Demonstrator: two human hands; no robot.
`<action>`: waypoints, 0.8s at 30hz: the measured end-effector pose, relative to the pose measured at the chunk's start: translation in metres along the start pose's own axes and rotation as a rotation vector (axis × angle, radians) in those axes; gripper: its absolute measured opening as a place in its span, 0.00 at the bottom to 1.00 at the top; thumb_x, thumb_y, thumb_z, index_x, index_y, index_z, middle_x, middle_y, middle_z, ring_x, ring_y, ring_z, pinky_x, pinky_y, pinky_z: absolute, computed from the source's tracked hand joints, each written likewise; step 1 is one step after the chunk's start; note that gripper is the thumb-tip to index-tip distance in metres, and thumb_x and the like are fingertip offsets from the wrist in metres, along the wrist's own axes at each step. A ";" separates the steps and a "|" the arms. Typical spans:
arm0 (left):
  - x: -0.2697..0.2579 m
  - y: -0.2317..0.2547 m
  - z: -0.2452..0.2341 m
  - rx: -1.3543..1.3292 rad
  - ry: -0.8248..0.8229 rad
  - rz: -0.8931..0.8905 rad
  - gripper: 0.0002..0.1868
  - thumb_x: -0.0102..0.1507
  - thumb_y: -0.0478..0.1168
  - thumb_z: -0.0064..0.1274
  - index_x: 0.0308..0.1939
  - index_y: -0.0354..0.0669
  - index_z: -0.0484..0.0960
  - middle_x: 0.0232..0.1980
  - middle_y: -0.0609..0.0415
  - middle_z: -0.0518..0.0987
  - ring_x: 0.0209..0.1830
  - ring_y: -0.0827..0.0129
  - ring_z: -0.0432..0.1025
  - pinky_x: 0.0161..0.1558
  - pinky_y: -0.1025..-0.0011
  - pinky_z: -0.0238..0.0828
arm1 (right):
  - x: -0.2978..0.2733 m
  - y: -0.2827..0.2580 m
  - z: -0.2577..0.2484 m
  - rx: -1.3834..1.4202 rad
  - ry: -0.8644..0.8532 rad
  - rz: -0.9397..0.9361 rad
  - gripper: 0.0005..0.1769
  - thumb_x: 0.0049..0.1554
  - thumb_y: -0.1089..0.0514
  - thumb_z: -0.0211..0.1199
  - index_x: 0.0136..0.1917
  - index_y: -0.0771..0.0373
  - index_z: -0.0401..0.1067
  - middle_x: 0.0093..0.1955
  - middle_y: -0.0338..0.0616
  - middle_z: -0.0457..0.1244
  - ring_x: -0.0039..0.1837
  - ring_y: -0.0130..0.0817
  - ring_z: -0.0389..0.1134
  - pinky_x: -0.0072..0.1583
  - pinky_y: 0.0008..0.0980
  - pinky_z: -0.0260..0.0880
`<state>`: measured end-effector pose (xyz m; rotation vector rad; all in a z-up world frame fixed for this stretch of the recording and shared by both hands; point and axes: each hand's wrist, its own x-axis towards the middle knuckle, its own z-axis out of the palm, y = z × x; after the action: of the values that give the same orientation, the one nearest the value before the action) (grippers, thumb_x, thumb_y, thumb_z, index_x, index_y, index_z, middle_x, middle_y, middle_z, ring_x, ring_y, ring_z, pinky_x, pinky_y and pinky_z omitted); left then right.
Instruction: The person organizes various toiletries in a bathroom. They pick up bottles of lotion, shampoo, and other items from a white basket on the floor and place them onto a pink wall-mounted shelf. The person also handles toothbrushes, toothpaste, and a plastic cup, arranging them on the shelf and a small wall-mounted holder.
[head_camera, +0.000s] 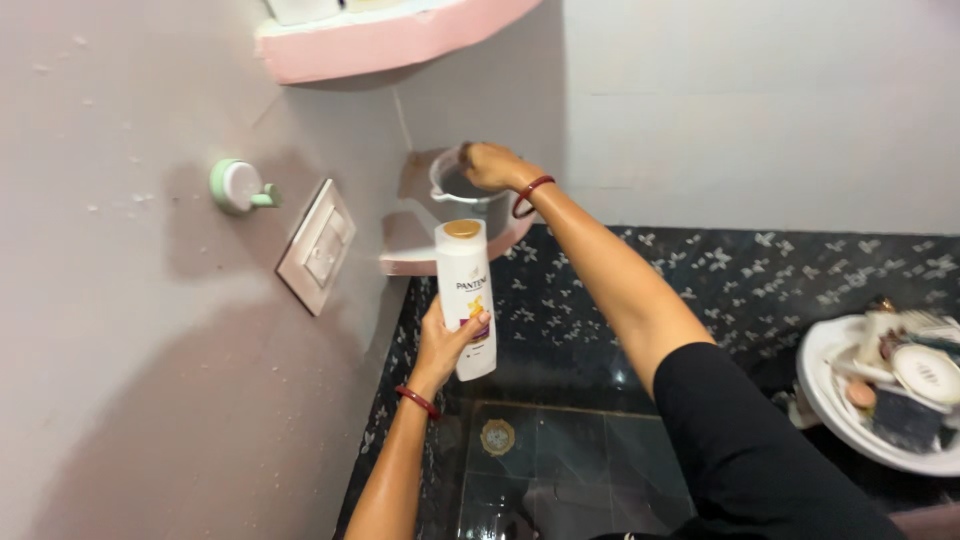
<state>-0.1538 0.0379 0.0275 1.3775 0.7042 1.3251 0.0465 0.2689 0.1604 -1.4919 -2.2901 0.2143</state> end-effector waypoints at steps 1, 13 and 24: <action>0.003 -0.002 -0.002 0.009 0.012 -0.009 0.25 0.59 0.36 0.65 0.57 0.34 0.75 0.49 0.52 0.83 0.46 0.73 0.77 0.49 0.71 0.77 | 0.018 0.010 0.015 -0.012 -0.106 0.070 0.17 0.58 0.60 0.55 0.59 0.70 0.74 0.51 0.57 0.70 0.53 0.48 0.72 0.55 0.41 0.72; 0.046 -0.029 -0.018 0.041 0.087 -0.092 0.23 0.58 0.37 0.67 0.53 0.32 0.78 0.47 0.50 0.84 0.43 0.72 0.79 0.47 0.69 0.79 | 0.015 -0.030 -0.035 1.012 -0.529 0.101 0.18 0.60 0.60 0.50 0.54 0.74 0.75 0.46 0.54 0.72 0.46 0.38 0.76 0.48 0.31 0.79; 0.069 -0.041 -0.021 0.012 0.073 -0.060 0.24 0.55 0.36 0.69 0.53 0.32 0.79 0.47 0.48 0.85 0.43 0.69 0.80 0.47 0.67 0.80 | 0.049 0.028 0.021 0.069 -0.354 0.203 0.16 0.62 0.58 0.55 0.52 0.70 0.79 0.45 0.52 0.72 0.44 0.41 0.75 0.46 0.39 0.73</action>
<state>-0.1494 0.1189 0.0087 1.3130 0.7984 1.3311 0.0439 0.3267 0.1443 -1.7665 -2.3592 0.6558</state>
